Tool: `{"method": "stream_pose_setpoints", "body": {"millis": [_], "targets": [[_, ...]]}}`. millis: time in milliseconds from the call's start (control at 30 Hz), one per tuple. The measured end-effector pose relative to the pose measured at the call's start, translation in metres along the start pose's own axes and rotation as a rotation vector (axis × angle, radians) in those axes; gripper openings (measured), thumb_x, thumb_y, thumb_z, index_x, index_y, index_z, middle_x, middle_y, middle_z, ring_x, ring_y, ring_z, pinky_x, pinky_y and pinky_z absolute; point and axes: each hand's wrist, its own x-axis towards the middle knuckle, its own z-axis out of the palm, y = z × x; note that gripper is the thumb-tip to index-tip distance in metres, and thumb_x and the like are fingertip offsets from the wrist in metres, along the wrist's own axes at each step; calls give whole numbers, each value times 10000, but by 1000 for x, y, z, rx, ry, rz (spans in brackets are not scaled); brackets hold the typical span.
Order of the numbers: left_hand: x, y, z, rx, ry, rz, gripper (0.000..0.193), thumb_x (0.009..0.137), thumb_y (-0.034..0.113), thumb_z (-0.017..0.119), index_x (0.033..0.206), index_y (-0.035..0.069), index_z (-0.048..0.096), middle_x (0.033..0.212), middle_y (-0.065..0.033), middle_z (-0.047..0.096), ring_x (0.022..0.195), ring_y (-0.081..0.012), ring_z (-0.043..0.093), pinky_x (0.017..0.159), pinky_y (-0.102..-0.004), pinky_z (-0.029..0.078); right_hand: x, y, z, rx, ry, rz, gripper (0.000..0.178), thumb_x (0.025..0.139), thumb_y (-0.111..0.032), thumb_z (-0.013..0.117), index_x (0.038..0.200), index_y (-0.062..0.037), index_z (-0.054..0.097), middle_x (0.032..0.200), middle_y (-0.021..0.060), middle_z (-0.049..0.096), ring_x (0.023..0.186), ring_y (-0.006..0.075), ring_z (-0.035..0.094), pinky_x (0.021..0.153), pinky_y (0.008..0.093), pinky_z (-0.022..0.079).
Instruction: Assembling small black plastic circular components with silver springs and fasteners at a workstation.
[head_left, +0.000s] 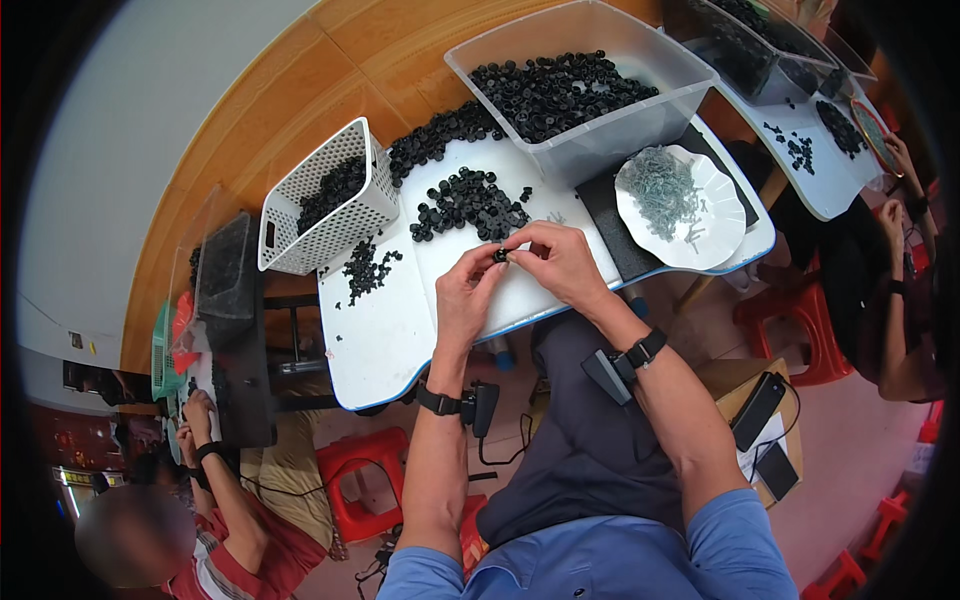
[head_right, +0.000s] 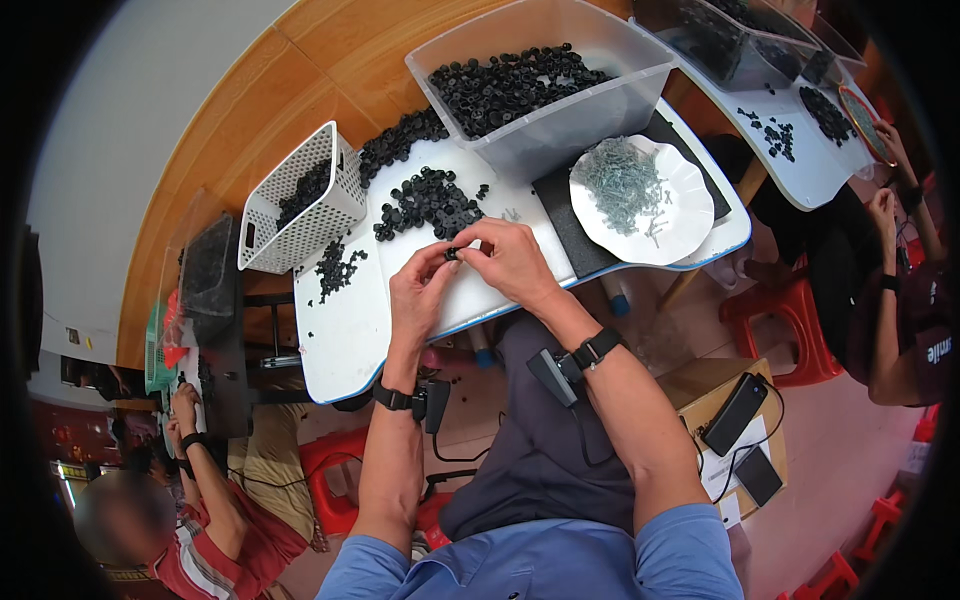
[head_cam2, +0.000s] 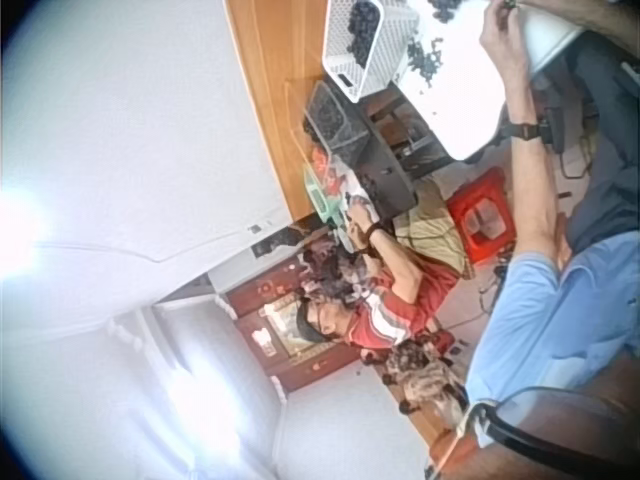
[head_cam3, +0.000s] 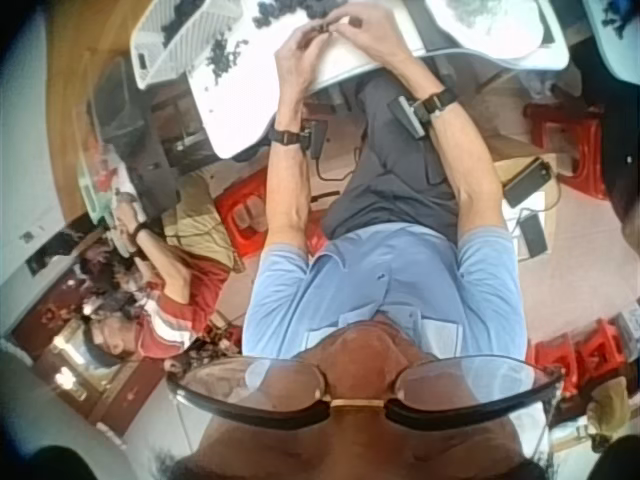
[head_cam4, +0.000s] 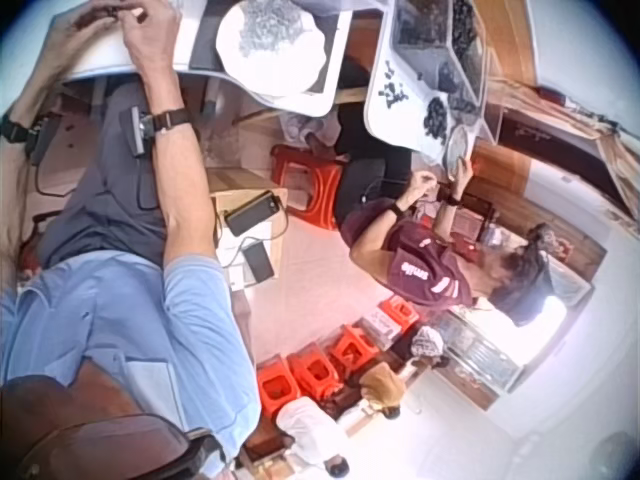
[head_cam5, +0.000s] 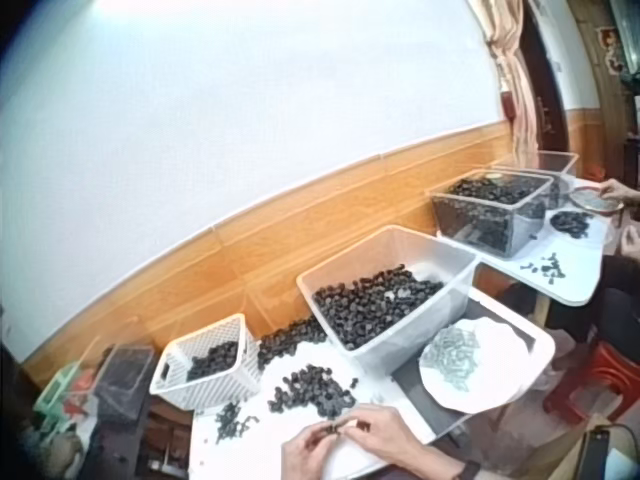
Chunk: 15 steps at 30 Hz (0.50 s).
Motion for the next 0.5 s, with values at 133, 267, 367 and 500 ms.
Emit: {"method": "stream_pose_setpoints", "body": {"millis": [133,267,367,500], "targets": [[0,3,0,13,-7,8,290,944,36,740,1231,0,721,982,-98,779,891,-126,725,802,-280,581,1,1,1,-13,-23,-1,142,858,-66,746,990,-16,765,872,100,736,683,196,665,651,320,532],[-1,6,1,2,-1,39,277,936,30,744,1210,-1,723,980,-101,786,878,-128,729,799,-284,584,0,-4,1,-54,-34,28,139,864,-69,745,989,-11,759,891,113,745,721,221,695,679,332,549],[-2,8,1,-2,17,-11,262,930,28,748,1189,1,725,971,-101,795,869,-133,739,793,-282,586,0,-5,1,-83,-44,26,144,870,-66,745,1000,-11,770,899,118,756,748,227,713,693,328,556],[-2,-1,0,-26,28,2,257,928,33,750,1182,2,723,958,-109,798,873,-140,752,787,-282,590,-1,3,4,-29,-41,-6,154,875,-52,742,1018,-15,786,905,124,765,760,224,723,700,320,559]]}}
